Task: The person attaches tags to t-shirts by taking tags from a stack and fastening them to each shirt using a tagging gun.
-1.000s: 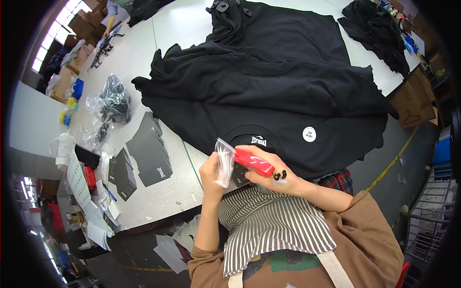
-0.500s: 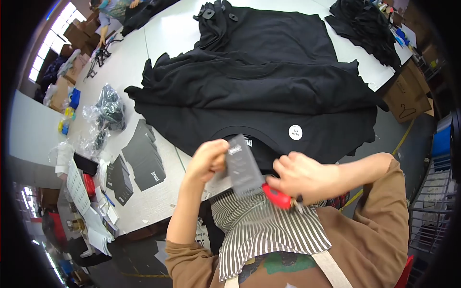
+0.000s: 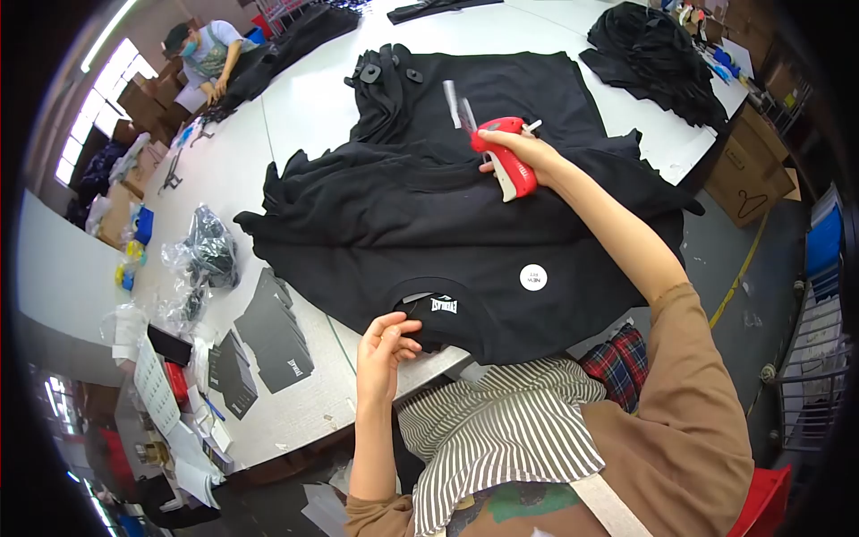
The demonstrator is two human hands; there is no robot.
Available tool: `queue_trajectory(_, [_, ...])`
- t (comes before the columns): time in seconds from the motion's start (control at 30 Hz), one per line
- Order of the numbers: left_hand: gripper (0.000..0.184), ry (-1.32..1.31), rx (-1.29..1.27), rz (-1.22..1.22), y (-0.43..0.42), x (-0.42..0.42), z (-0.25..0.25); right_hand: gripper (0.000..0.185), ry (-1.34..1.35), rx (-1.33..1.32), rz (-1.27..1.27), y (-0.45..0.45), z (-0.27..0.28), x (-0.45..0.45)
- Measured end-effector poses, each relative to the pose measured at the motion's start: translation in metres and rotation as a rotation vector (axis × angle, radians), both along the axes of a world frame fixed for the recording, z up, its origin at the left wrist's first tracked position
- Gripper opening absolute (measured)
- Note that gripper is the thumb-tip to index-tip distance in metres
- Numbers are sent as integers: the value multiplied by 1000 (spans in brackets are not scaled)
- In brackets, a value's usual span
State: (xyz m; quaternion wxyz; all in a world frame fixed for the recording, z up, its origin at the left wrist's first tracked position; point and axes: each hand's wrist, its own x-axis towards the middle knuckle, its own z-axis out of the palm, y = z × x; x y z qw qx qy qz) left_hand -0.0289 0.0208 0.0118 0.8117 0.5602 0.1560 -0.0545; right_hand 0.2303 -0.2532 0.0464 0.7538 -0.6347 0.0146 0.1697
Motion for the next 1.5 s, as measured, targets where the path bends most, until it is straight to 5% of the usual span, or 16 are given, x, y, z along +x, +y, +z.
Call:
queue_trajectory(0.2, [22, -61, 112, 55, 37, -26, -11, 44, -7, -89, 32, -8, 16, -14])
queue_trajectory(0.3, [19, -16, 388, 248, 80, -48, -17, 39, -55, -163, 144, 3, 53, -87])
queue_trajectory(0.37, [15, 44, 937, 511, 119, -68, -32, 39, -149, -300, 400, -13, 49, -149])
queue_trajectory(0.43, [15, 48, 1307, 764, 175, -91, -57, 39, -383, -145, 761, 6, 60, -197])
queue_trajectory(0.47, [18, 144, 1352, 858, 215, -103, -77, 39, -379, -129, 796, 13, 56, -208])
queue_trajectory(0.53, [25, 211, 1558, 1023, 280, -127, -99, 33, -348, -547, 965, 26, 55, -225])
queue_trajectory(0.6, [31, 402, 1763, 1073, 315, -134, -101, 33, -334, -457, 974, 40, 54, -228])
queue_trajectory(0.7, [35, 576, 1757, 946, 324, -129, -85, 31, -280, -193, 966, 64, 40, -231])
queue_trajectory(0.9, [37, 554, 1763, 1012, 338, -129, -102, 33, -530, -144, 1059, 112, 15, -233])
queue_trajectory(1.03, [43, -36, 1940, 706, 344, -84, -75, 32, -317, -23, 1126, 138, 22, -229])
queue_trajectory(1.23, [48, 125, 1904, 258, 378, -56, -61, 31, -556, -63, 1111, 146, 6, -224])
queue_trajectory(1.4, [57, 148, 1733, 204, 361, -95, -82, 32, -194, -33, 1069, 115, -3, -228])
queue_trajectory(1.5, [61, 146, 1910, 281, 357, -103, -78, 32, -159, -37, 986, 127, 18, -226])
